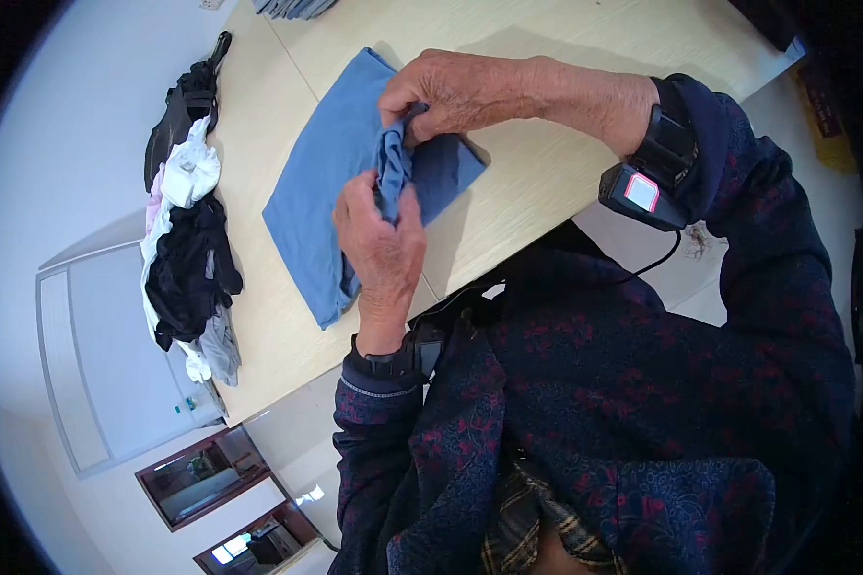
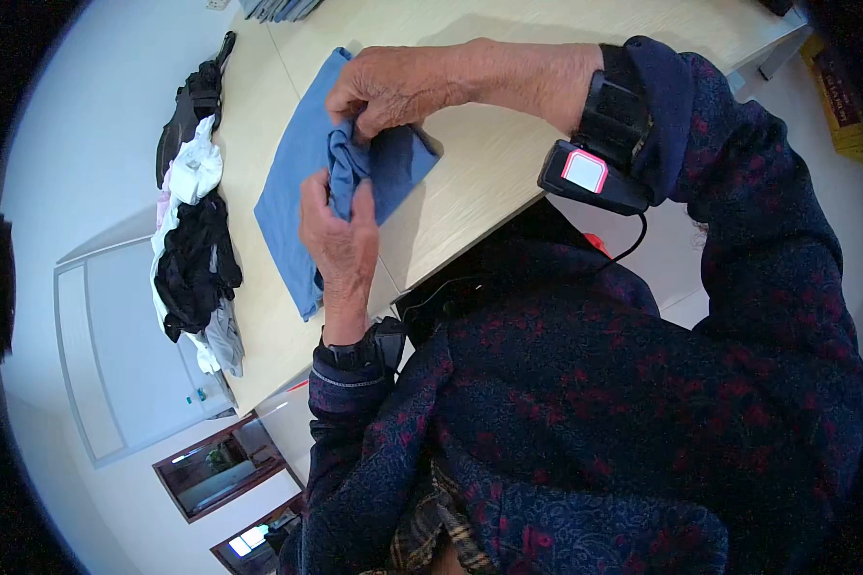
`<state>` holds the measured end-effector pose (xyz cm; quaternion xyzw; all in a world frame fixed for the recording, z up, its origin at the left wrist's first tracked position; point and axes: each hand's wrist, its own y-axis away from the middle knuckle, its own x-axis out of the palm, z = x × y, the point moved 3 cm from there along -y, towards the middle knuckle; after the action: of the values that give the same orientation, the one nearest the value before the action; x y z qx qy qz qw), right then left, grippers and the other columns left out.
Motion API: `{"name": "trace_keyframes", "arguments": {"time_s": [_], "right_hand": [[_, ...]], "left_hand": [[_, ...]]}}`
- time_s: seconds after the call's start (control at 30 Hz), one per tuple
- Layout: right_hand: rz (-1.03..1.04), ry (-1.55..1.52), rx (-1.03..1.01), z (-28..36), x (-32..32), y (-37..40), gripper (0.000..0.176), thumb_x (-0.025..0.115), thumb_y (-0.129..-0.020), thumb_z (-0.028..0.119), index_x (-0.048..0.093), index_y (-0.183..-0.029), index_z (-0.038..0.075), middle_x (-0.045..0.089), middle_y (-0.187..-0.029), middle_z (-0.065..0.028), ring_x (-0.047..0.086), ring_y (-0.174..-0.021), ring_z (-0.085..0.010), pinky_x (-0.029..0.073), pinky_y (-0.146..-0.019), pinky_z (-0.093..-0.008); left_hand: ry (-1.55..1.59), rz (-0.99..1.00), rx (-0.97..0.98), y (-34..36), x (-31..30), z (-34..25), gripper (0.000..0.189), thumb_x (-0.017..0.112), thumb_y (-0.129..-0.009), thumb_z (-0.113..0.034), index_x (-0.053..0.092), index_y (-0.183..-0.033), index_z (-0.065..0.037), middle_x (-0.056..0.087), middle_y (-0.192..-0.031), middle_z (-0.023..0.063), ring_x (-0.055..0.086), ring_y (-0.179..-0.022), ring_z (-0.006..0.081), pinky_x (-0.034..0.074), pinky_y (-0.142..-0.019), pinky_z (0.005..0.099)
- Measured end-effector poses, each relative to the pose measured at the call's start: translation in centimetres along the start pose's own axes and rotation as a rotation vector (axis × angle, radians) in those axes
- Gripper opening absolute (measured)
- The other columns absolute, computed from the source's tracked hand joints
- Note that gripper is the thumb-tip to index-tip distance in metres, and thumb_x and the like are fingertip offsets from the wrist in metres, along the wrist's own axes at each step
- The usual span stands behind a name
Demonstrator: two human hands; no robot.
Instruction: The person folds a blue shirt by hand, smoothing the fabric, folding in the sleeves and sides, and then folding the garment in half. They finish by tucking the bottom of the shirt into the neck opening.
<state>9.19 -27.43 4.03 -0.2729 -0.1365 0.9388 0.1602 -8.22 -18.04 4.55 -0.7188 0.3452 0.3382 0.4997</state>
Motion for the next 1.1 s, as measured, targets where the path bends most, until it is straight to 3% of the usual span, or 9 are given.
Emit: {"name": "trace_keyframes", "arguments": {"time_s": [0.1, 0.2, 0.27, 0.37, 0.5, 0.7, 0.9, 1.0, 1.1], "right_hand": [[0.035, 0.005, -0.024, 0.8, -0.9, 0.3, 0.012, 0.066, -0.078, 0.0, 0.065, -0.09, 0.001, 0.065, -0.082, -0.0069, 0.061, -0.079, -0.0174, 0.048, -0.072, -0.0344], [0.243, 0.033, 0.146, 1.5, -1.3, 0.9, 0.017, 0.064, -0.073, -0.002, 0.068, -0.09, 0.002, 0.067, -0.085, -0.0089, 0.063, -0.08, -0.0214, 0.05, -0.073, -0.0353], [0.237, 0.115, 0.063, 0.5, -1.2, 1.1, 0.02, 0.063, -0.071, -0.001, 0.069, -0.089, 0.003, 0.067, -0.087, -0.0097, 0.064, -0.084, -0.0244, 0.051, -0.075, -0.036], [0.257, 0.202, 0.055, 0.5, -1.3, 1.3, 0.022, 0.064, -0.069, 0.001, 0.071, -0.089, 0.003, 0.067, -0.09, -0.0103, 0.063, -0.089, -0.0276, 0.051, -0.078, -0.0368], [0.295, 0.254, 0.082, 0.6, -1.4, 1.4, 0.022, 0.063, -0.069, 0.001, 0.071, -0.09, 0.004, 0.066, -0.09, -0.0097, 0.062, -0.093, -0.0269, 0.051, -0.08, -0.0372], [0.346, 0.271, 0.136, 0.6, -1.8, 1.2, 0.022, 0.059, -0.075, -0.002, 0.072, -0.093, 0.002, 0.071, -0.089, -0.0116, 0.067, -0.082, -0.0229, 0.052, -0.076, -0.0344], [0.059, 0.027, 0.077, -1.1, -2.3, 0.4, 0.018, 0.052, -0.078, 0.0, 0.068, -0.087, -0.001, 0.067, -0.088, -0.0103, 0.062, -0.082, -0.0175, 0.05, -0.075, -0.03], [0.077, -0.074, 0.024, -0.1, -2.4, 0.5, 0.019, 0.053, -0.078, 0.0, 0.068, -0.089, -0.002, 0.066, -0.082, -0.0086, 0.061, -0.075, -0.0142, 0.049, -0.07, -0.028], [0.387, -0.065, 0.338, 1.3, -1.6, 1.3, 0.019, 0.055, -0.078, 0.002, 0.067, -0.092, -0.002, 0.064, -0.075, -0.0055, 0.058, -0.067, -0.0123, 0.048, -0.063, -0.0268]], "left_hand": [[0.001, 0.017, 0.017, 0.1, -0.6, 0.6, 0.027, 0.07, -0.073, -0.001, 0.061, -0.098, -0.003, 0.061, -0.092, 0.0134, 0.058, -0.09, 0.0341, 0.043, -0.083, 0.0414], [0.012, 0.018, 0.145, 0.0, -1.3, 0.0, 0.026, 0.068, -0.067, 0.003, 0.063, -0.092, -0.005, 0.062, -0.089, 0.0106, 0.058, -0.089, 0.0316, 0.043, -0.082, 0.0401], [-0.005, 0.029, 0.284, 0.2, -1.2, -0.1, 0.028, 0.067, -0.063, 0.004, 0.063, -0.089, -0.006, 0.061, -0.089, 0.0094, 0.059, -0.09, 0.0299, 0.042, -0.08, 0.039], [-0.022, 0.104, 0.306, 0.4, -1.1, -0.8, 0.03, 0.066, -0.06, 0.005, 0.064, -0.088, -0.007, 0.061, -0.088, 0.0082, 0.059, -0.089, 0.0285, 0.042, -0.079, 0.0388], [-0.017, 0.138, 0.285, 0.7, -1.4, -0.7, 0.03, 0.065, -0.062, 0.005, 0.065, -0.09, -0.007, 0.061, -0.088, 0.0085, 0.059, -0.09, 0.0287, 0.043, -0.079, 0.0388], [0.04, 0.212, 0.308, 1.3, -1.6, -1.3, 0.028, 0.066, -0.067, 0.004, 0.066, -0.093, -0.005, 0.064, -0.091, 0.011, 0.061, -0.091, 0.0307, 0.045, -0.081, 0.0397], [0.079, 0.186, 0.304, 3.0, -1.8, -0.7, 0.028, 0.072, -0.069, 0.0, 0.067, -0.097, -0.004, 0.067, -0.102, 0.0128, 0.063, -0.102, 0.0314, 0.047, -0.086, 0.04], [0.093, 0.194, 0.276, 3.4, -1.8, -0.7, 0.029, 0.074, -0.07, -0.003, 0.067, -0.098, -0.003, 0.067, -0.104, 0.0137, 0.062, -0.105, 0.0323, 0.047, -0.088, 0.0404], [0.115, 0.185, 0.271, 3.4, -1.5, -0.4, 0.029, 0.075, -0.071, -0.004, 0.067, -0.098, -0.003, 0.067, -0.103, 0.014, 0.062, -0.105, 0.0332, 0.047, -0.088, 0.0411]]}}
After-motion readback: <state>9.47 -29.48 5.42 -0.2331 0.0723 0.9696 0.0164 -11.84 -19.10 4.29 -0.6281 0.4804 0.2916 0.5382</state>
